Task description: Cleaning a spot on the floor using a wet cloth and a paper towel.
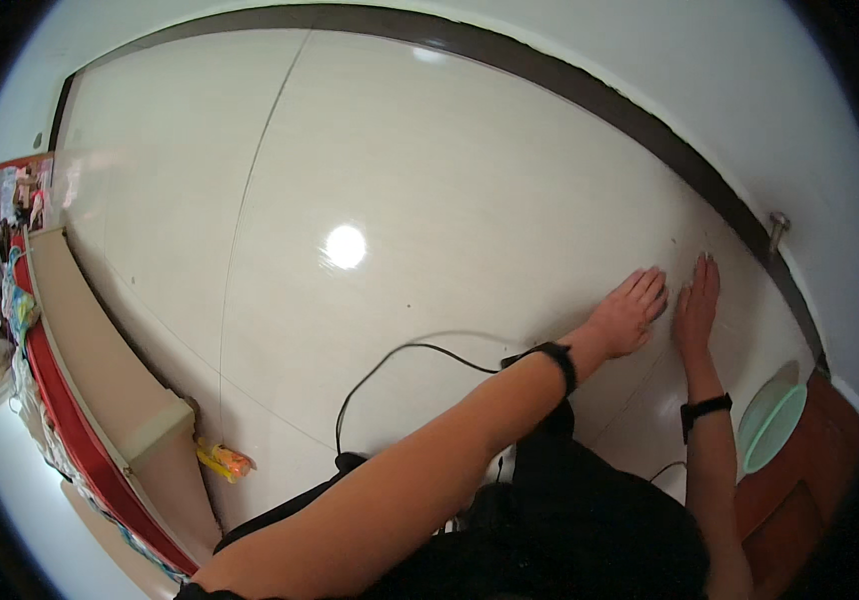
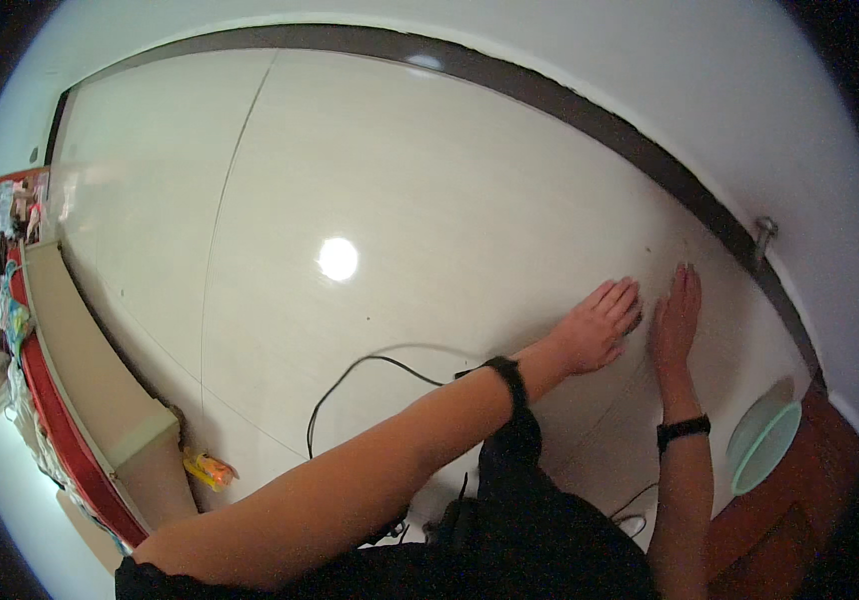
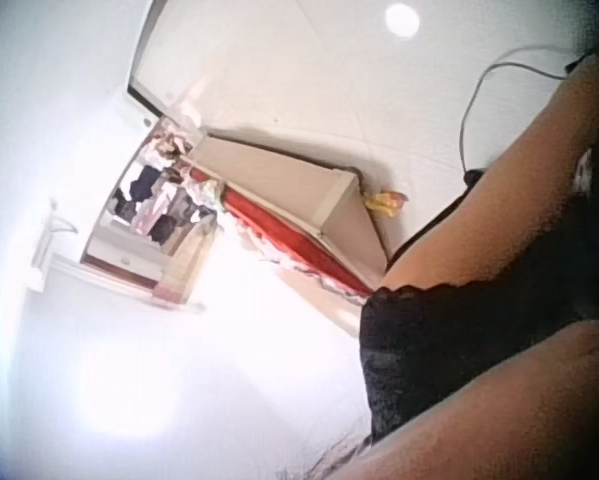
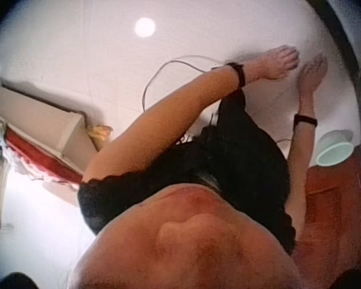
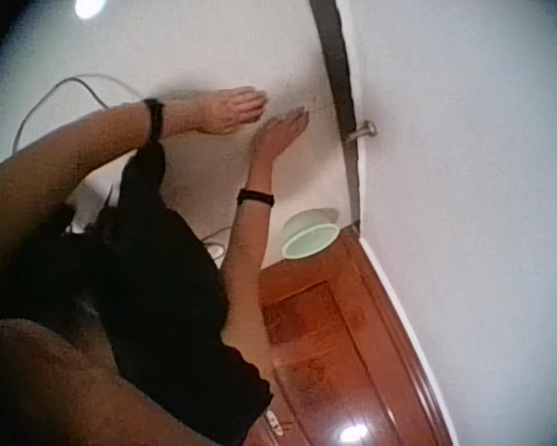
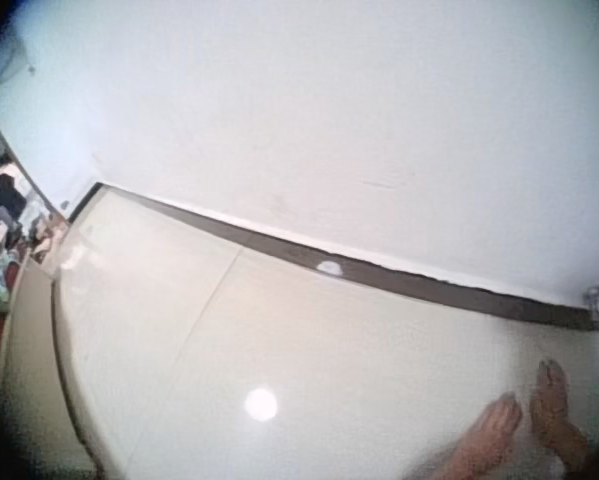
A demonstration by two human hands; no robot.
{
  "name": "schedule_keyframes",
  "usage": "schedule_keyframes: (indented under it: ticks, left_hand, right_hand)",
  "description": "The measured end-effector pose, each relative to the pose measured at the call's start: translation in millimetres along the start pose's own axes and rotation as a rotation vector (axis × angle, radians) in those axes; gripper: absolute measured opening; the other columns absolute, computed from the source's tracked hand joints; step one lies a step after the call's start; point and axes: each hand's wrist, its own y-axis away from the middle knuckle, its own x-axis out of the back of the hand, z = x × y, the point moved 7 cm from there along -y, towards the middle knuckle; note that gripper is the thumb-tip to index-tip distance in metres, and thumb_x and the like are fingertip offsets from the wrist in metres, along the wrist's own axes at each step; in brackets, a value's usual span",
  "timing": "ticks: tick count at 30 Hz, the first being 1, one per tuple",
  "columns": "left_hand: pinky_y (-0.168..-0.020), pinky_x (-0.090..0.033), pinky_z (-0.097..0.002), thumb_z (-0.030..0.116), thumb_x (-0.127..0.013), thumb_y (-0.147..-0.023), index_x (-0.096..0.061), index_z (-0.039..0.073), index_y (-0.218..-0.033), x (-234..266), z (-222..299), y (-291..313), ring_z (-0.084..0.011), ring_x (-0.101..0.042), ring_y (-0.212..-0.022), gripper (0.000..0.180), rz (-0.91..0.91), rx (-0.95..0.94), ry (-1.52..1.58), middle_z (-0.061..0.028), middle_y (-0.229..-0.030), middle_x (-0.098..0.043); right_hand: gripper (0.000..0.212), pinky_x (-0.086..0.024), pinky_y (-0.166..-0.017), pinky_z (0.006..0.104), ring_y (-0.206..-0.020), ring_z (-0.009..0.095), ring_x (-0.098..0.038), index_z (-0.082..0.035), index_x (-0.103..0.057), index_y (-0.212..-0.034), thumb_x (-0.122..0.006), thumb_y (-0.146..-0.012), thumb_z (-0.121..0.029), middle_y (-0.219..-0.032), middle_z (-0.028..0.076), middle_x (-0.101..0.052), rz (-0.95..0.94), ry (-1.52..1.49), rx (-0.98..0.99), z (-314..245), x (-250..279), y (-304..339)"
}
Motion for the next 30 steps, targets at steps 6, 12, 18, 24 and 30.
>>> schedule_keyframes:
  ticks: [6, 12, 18, 24, 30]
  left_hand:
    - [-0.115, -0.021, -0.0462, 0.038, -0.07, -0.079, -0.036, 0.008, -0.142, 40.0, -19.7, 106.5, -0.0309, -0.027, -0.14, 0.077, -0.148, -0.044, 0.057, -0.0169, -0.148, -0.032]
    - [-0.112, -0.022, -0.0518, 0.034, -0.071, -0.076, -0.035, 0.004, -0.141, 90.1, -80.7, 234.7, -0.037, -0.027, -0.138, 0.08, -0.096, 0.513, -0.17, -0.0224, -0.147, -0.03]
    - [-0.114, -0.015, -0.0519, 0.045, -0.052, -0.089, -0.021, 0.001, -0.148, 103.8, -101.6, 314.7, -0.0393, -0.018, -0.141, 0.08, 0.046, 0.799, -0.405, -0.025, -0.151, -0.021]
    - [-0.113, -0.018, -0.0516, 0.038, -0.049, -0.092, -0.024, 0.004, -0.148, 110.4, -100.4, 308.3, -0.0412, -0.02, -0.14, 0.07, 0.087, 0.867, -0.366, -0.0263, -0.151, -0.021]
    - [-0.102, -0.037, -0.0457, 0.025, -0.059, -0.088, -0.05, 0.005, -0.128, 142.3, -85.7, 306.1, -0.0385, -0.043, -0.122, 0.045, 0.233, 0.813, -0.423, -0.0221, -0.132, -0.045]
  right_hand:
    - [0.059, -0.02, -0.117, 0.043, -0.139, 0.034, -0.024, -0.005, -0.025, -0.146, -0.047, -0.091, -0.005, -0.15, 0.017, -0.027, 0.074, 0.044, -0.017, 6.7, 15.7, -8.4]
    - [0.053, -0.022, -0.116, 0.0406, -0.138, 0.034, -0.027, 0.0, -0.029, -0.144, -0.044, -0.097, -0.017, -0.148, 0.019, -0.031, 0.154, 0.127, -0.062, 3.4, -7.3, -23.0]
    - [0.056, -0.024, -0.115, 0.038, -0.139, 0.028, -0.027, -0.006, -0.033, -0.144, -0.045, -0.096, -0.033, -0.149, 0.011, -0.034, 0.198, 0.006, 0.122, -92.6, 10.4, -95.6]
    - [0.056, -0.028, -0.114, 0.0377, -0.138, 0.026, -0.028, -0.007, -0.037, -0.142, -0.051, -0.092, -0.028, -0.149, 0.007, -0.034, -0.084, -0.053, 0.705, -170.4, -7.2, -11.9]
    - [0.042, -0.035, -0.109, 0.0379, -0.13, 0.026, -0.041, -0.007, -0.051, -0.133, -0.048, -0.091, -0.012, -0.139, 0.007, -0.047, -0.197, -0.183, 0.998, -123.1, 3.9, 81.3]
